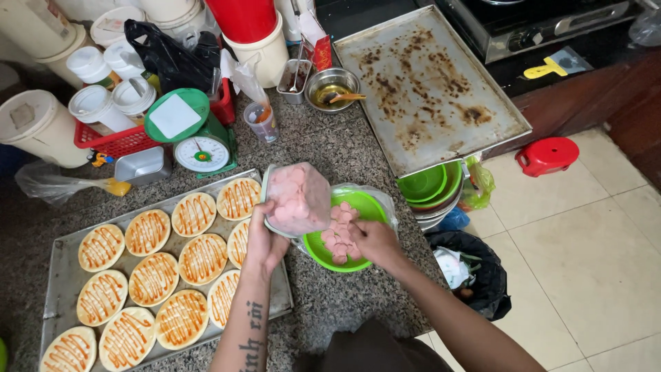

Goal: Preparing trays of pastries with sausage toppings and putting them into a commercial oven.

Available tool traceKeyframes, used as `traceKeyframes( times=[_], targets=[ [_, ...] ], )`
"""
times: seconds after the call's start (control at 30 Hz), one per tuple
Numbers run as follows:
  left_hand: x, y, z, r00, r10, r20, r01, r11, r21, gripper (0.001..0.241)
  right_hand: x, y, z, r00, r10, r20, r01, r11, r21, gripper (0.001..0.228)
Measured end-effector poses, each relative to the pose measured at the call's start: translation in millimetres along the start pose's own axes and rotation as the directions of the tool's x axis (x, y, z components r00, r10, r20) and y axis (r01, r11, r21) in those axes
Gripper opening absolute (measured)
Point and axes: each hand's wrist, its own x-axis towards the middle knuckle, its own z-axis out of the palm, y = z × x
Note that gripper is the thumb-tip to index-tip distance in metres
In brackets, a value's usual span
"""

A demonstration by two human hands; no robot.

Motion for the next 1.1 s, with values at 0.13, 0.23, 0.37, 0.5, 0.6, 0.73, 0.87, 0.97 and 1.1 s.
traceKeyframes(
  times=[0.13,0.23,0.37,0.5,0.6,0.73,0.87,0.97,1.1],
  targets=[
    [9.3,5.6,-0.6,0.999,0.032,-0.036,-0.026,0.988,0.15,0.066,7.2,-8.6,-3.7,0.999,-0.02,-0.046,0.026,0.989,0.144,0.031],
    [-18.5,36.9,60.3,0.962,0.265,0.07,-0.247,0.724,0.644,0.104,8.9,-18.7,-14.2,0.997,-0.049,-0.059,0.053,0.997,0.063,0.036],
    [21.4,48.8,62.3,0.931,0.355,0.081,-0.218,0.365,0.905,0.106,1.8,-11.9,-15.6,0.995,-0.058,0.08,0.065,0.994,-0.083,0.045],
    [94.3,43.2,45.1,0.913,0.407,0.029,-0.086,0.122,0.989,0.106,-15.0,-15.8,-24.1,0.971,-0.137,0.195,0.171,0.97,-0.173,0.04],
    [118.0,33.8,49.5,0.928,0.374,-0.002,0.006,-0.01,1.0,0.109,-25.9,-36.2,-36.7,0.935,-0.246,0.255,0.292,0.943,-0.162,0.034],
    [148.3,9.4,42.7,0.945,0.328,-0.008,0.044,-0.104,0.994,0.117,-13.1,-13.8,-20.8,0.93,-0.223,0.293,0.301,0.919,-0.254,0.033],
    [161.1,-5.4,33.9,0.946,0.321,0.04,0.025,-0.196,0.98,0.116,-4.7,-25.9,-26.9,0.94,-0.203,0.276,0.255,0.952,-0.168,0.04],
    [155.6,-6.3,35.7,0.95,0.298,0.097,-0.011,-0.278,0.96,0.108,7.5,-21.9,-20.8,0.952,-0.191,0.237,0.24,0.95,-0.199,0.042],
    [137.6,8.8,27.8,0.956,0.227,0.186,-0.125,-0.258,0.958,0.098,43.1,7.6,14.9,0.885,-0.42,0.201,0.458,0.864,-0.212,0.043]
  ],
)
